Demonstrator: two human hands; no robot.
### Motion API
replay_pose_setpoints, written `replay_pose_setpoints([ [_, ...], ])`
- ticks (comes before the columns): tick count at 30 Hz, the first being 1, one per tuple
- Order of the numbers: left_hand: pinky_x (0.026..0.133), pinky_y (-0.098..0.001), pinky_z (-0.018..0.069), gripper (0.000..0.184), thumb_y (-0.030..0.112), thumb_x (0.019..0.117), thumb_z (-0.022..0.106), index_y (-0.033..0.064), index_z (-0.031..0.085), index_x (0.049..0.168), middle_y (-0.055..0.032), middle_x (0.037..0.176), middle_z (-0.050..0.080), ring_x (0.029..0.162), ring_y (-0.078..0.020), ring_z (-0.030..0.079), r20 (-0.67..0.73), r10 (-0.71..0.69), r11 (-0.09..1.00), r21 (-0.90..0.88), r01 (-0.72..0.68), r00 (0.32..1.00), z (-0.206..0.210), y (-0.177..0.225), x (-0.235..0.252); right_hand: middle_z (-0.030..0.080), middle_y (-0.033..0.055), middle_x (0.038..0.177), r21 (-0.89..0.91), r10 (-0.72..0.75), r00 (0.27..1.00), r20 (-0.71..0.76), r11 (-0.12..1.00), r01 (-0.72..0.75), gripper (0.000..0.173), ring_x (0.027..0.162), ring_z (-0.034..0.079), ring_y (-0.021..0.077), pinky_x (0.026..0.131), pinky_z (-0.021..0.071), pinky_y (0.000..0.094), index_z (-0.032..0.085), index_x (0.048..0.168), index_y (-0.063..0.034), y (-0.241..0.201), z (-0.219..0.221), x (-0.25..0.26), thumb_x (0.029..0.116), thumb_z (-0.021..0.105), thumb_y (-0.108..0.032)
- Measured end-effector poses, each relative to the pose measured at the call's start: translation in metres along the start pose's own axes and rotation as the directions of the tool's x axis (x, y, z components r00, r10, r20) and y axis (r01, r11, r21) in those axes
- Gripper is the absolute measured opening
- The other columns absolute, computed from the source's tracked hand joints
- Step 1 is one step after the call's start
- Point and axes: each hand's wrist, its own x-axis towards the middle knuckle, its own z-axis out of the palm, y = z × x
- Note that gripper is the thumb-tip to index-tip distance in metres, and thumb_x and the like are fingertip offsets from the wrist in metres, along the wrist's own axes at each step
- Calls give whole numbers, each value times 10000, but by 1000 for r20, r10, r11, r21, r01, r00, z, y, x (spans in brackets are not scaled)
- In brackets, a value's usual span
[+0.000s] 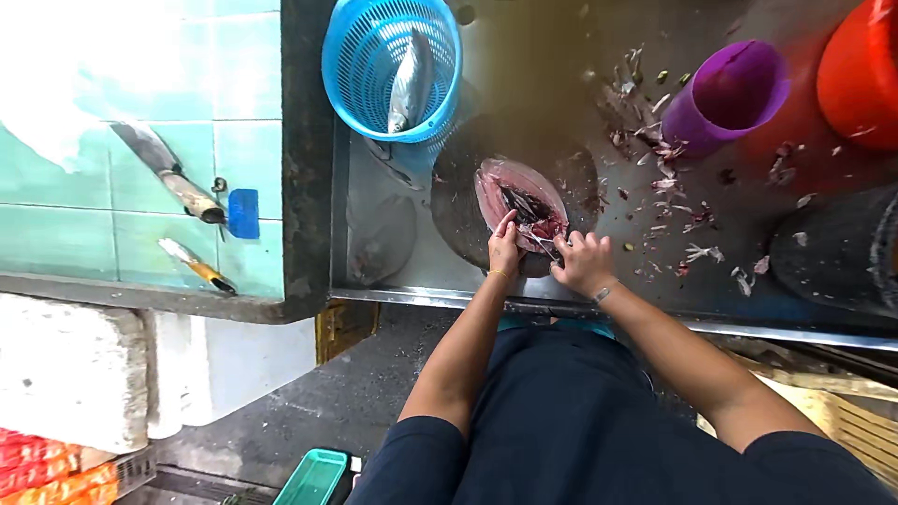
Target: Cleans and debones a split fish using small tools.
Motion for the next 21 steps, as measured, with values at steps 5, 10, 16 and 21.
replay_pose_setpoints([
  [5, 845, -463, 597, 385, 201, 1125, 424, 145, 528, 1491, -168, 1290, 656, 1044, -271, 685, 44, -13, 1000, 24, 12, 999, -2, 3, -2, 679, 88, 825, 768, 264, 940, 216, 548, -330, 213, 674, 596, 194, 634, 520, 428, 748, 1066, -36, 4, -24, 16, 998, 672, -222],
  [10, 886, -475, 597, 432, 168, 1126, 386, 176, 410, 1557, -169, 1351, 611, 1093, -275, 675, 158, 33, 999, -5, -33, 987, -9, -2, 0, 699, 197, 1168, 195, 150, 982, 112, 966, -170, 454, 1096, 647, 438, 867, 473, 694, 705, 1204, -91, -12, -21, 11, 878, 676, -406],
  [16, 864, -480, 603, 617, 25, 1007, 589, 183, 395, 1572, -175, 1449, 551, 1116, -305, 663, 136, 23, 1000, -20, -21, 990, -10, 0, 0, 685, 78, 808, 794, 184, 983, 23, 594, -130, 186, 684, 629, 210, 652, 549, 466, 745, 1045, -69, 20, -96, 7, 946, 684, -214],
  [21, 763, -440, 610, 554, 85, 950, 711, 111, 526, 1471, -188, 1224, 673, 937, -265, 696, -21, 40, 997, 63, -38, 999, 6, 9, 4, 703, 205, 1091, 353, 259, 964, -68, 910, -219, 513, 920, 700, 410, 726, 553, 659, 646, 1269, -79, 27, -44, -16, 914, 697, -446],
])
